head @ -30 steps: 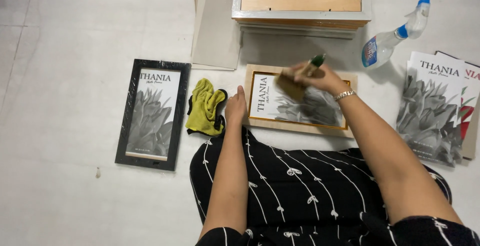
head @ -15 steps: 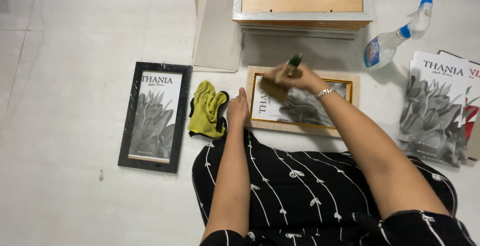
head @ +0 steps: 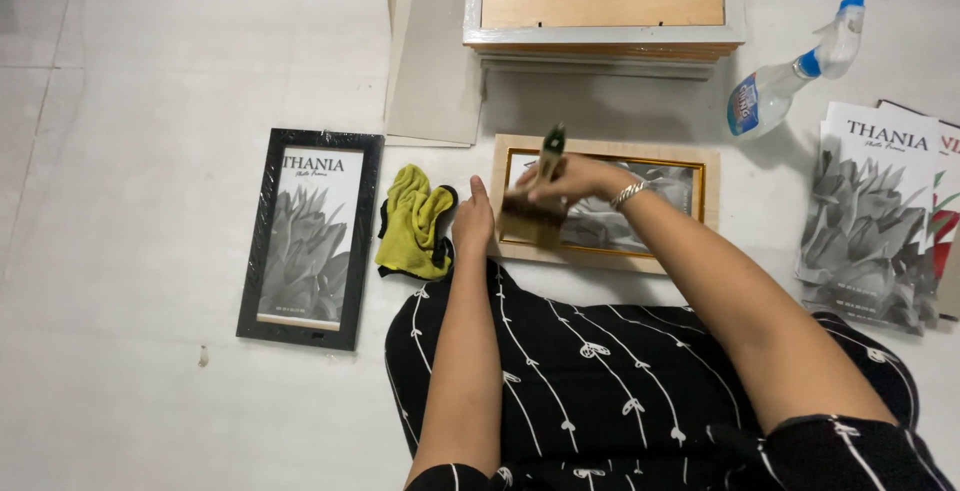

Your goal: Cleaning a picture frame using a brush, spray cleaner, and a cloth.

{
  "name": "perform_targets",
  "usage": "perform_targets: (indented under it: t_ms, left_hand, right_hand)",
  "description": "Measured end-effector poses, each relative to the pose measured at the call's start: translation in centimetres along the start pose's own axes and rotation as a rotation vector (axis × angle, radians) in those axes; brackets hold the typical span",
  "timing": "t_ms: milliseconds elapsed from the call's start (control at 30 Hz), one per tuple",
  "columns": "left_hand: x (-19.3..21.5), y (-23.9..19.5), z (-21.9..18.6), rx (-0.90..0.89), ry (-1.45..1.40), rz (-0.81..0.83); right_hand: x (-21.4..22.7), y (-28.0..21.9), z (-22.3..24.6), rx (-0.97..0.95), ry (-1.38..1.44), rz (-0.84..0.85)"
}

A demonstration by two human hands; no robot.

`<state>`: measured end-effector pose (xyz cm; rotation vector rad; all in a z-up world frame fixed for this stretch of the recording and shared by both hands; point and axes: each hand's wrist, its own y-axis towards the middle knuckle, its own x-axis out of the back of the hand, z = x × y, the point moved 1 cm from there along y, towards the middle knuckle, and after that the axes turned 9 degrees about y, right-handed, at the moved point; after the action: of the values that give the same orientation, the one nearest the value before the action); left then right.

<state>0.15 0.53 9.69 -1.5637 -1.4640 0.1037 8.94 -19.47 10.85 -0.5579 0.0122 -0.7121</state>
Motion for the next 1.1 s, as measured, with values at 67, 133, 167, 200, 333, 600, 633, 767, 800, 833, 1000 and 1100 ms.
perform_targets:
  t_ms: [67, 133, 167, 200, 333, 600, 633, 767, 800, 833, 1000, 1100]
  left_hand:
    - [0.2, -0.5, -0.4, 0.002, -0.004, -0.004]
    - [0.2, -0.8, -0.7, 0.001, -0.010, -0.007]
    - [0.3, -0.9, -0.8, 0.012, -0.030, -0.019]
    - [0.3, -1.0, -1.0, 0.024, -0.051, -0.030]
    - [-1.1, 2.7, 1.3, 0.039, -0.094, -0.045]
    - [-2.0, 5.3, 2.9, 0.167, -0.355, -0.077]
    - [-2.0, 5.3, 2.9, 0.168, -0.355, -0.077]
    - [-2.7, 6.6, 3.4, 0.161, -0.480, -0.177]
    - [-3.0, 7.4, 3.6, 0.162, -0.570, -0.216]
    - [-3.0, 7.4, 3.7, 0.162, -0.569, -0.216]
    - [-2.6, 6.2, 3.2, 0.135, -0.619, -0.246]
    - [-4.2, 9.4, 5.3, 0.160, -0.665, -0.224]
  right_hand:
    - [2.1, 3.4, -4.1, 0.105, 0.090, -0.199]
    - [3.1, 4.6, -4.5, 0.210, 0.176, -0.402]
    - [3.1, 4.2, -2.8, 0.100, -0.087, -0.578]
    - [3.0, 3.8, -1.0, -0.012, -0.354, -0.748]
    - [0.8, 2.7, -0.4, 0.070, -0.366, -0.535]
    - [-2.0, 2.9, -1.7, -0.034, 0.030, 0.038]
    - [-1.2, 4.2, -2.9, -0.034, 0.030, 0.039]
    - [1.1, 6.3, -2.4, 0.226, 0.006, -0.504]
    - [1.3, 6.2, -1.0, 0.168, -0.407, -0.724]
    - [0.7, 6.6, -0.7, 0.167, -0.405, -0.725]
    - [-3.5, 5.0, 2.1, 0.146, 0.044, -0.634]
    - [-2.5, 6.4, -2.7, 0.070, 0.037, -0.739]
